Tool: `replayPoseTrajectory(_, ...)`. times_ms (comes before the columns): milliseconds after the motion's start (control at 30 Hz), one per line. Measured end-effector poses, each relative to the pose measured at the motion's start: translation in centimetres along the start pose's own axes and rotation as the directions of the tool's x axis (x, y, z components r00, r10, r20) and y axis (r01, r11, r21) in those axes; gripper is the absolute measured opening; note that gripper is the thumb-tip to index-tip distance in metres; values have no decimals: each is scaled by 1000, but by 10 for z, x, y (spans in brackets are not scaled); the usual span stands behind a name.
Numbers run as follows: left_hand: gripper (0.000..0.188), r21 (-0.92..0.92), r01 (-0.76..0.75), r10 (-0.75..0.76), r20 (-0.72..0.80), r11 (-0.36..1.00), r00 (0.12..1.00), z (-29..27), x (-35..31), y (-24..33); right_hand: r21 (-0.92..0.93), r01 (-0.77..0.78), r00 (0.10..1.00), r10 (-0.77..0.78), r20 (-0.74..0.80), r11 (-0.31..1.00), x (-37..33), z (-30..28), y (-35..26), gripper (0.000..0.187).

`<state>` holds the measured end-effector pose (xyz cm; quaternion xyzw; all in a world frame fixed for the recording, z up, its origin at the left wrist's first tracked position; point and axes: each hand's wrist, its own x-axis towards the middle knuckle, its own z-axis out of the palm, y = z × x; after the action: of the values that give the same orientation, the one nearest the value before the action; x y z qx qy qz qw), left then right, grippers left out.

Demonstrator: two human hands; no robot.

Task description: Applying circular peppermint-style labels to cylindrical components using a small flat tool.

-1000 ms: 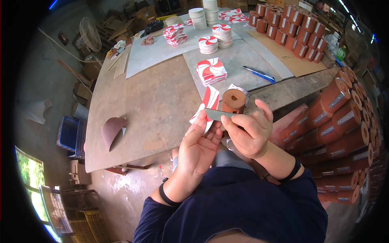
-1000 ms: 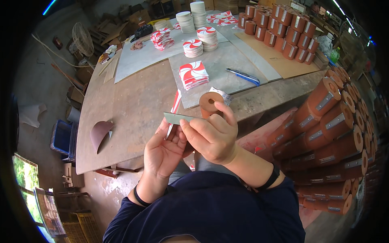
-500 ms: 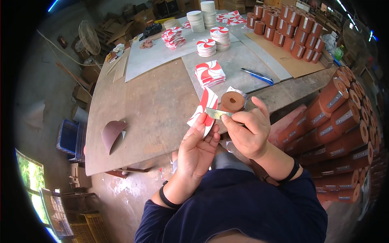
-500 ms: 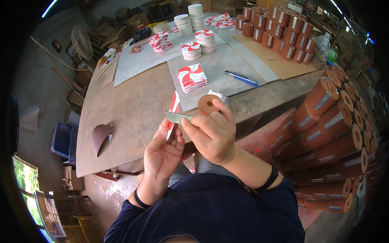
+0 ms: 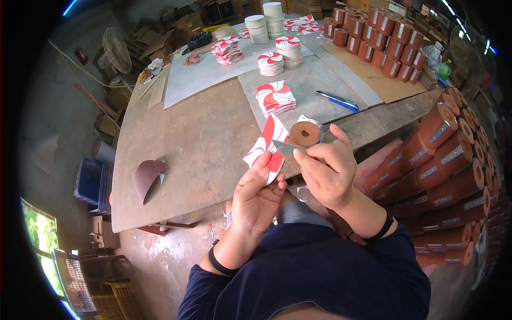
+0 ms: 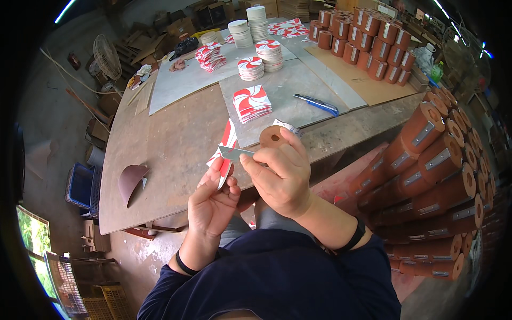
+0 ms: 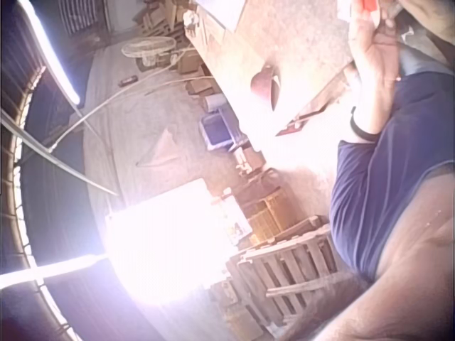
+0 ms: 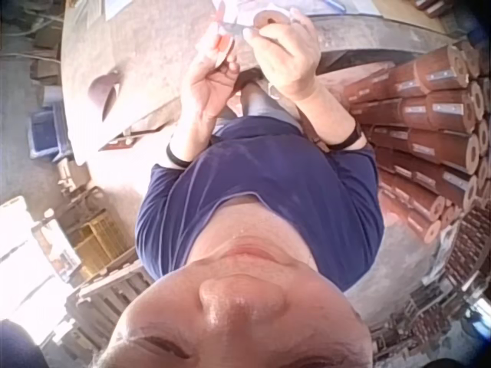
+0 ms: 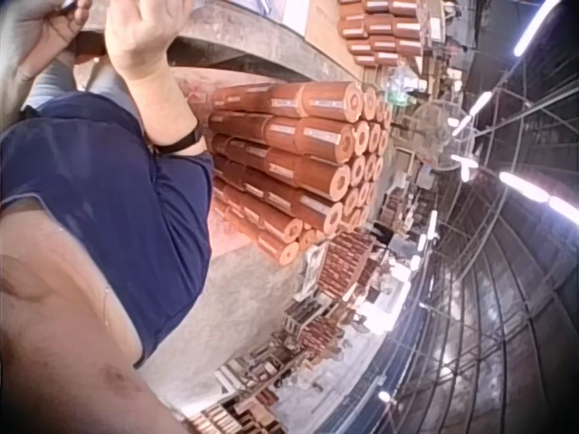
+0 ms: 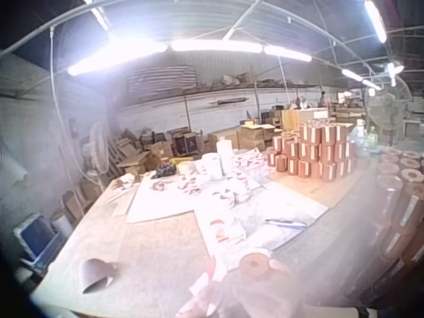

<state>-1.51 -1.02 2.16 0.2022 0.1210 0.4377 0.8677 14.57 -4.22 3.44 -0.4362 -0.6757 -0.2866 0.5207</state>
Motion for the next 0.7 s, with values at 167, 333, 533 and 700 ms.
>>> replayPoseTrajectory(167, 32, -9, 5, -5, -7, 1000, 1000, 0, 0, 1, 8, -28, 999, 28, -15, 1000, 4, -1, 0, 23)
replayPoseTrajectory(333, 30, 14, 4, -4, 19, 1000, 1000, -2, 0, 3, 40, -52, 999, 52, 8, 998, 4, -5, 2, 25)
replayPoseTrajectory(533, 33, 140, -17, 10, 45, 990, 999, -7, 1, 6, 83, -65, 998, 63, 27, 994, 4, -9, 2, 27)
replayPoseTrajectory(700, 34, 168, -34, 21, 73, 985, 997, -10, 1, 6, 87, -61, 998, 59, 25, 994, 4, -9, 2, 28)
